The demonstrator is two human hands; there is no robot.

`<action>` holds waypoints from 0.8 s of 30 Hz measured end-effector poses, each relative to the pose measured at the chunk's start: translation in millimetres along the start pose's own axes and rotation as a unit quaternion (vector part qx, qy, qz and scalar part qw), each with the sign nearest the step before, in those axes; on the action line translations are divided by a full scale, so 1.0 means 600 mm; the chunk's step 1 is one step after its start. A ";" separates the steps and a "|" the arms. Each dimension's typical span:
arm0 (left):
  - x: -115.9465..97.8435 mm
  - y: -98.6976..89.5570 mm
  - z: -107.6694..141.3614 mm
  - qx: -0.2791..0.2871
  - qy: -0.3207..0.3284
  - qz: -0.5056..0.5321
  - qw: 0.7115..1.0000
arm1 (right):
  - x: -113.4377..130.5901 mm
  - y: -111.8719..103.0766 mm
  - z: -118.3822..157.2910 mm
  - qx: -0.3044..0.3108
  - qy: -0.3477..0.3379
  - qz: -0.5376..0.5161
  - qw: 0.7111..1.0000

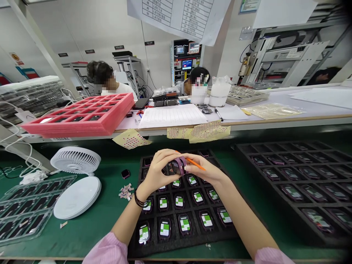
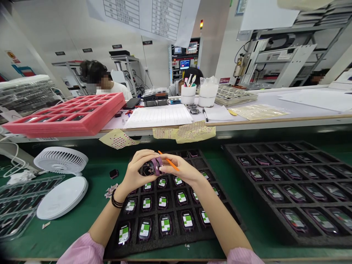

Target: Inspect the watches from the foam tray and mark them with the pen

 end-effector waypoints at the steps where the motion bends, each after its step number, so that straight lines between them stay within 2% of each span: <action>1: 0.000 0.002 0.000 0.004 0.000 0.002 1.000 | -0.001 0.000 -0.001 -0.002 -0.001 -0.008 1.000; 8: 0.000 0.010 0.002 0.010 0.003 0.003 1.000 | -0.001 -0.007 -0.003 -0.041 -0.010 -0.017 0.999; 17: 0.002 0.012 0.007 0.015 -0.003 -0.005 1.000 | 0.000 0.006 0.001 -0.054 -0.019 -0.012 0.998; 24: 0.004 0.006 0.005 0.002 -0.007 -0.009 1.000 | 0.010 0.011 0.002 -0.072 -0.049 0.047 0.995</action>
Point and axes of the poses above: each hand's wrist, its own z-axis away from the middle knuckle, its own y-axis out of the palm, x = y × z, the point moved 7 cm from there along -z, towards the middle knuckle, and after that the axes turned 5 degrees about y, right-handed, at the moved point
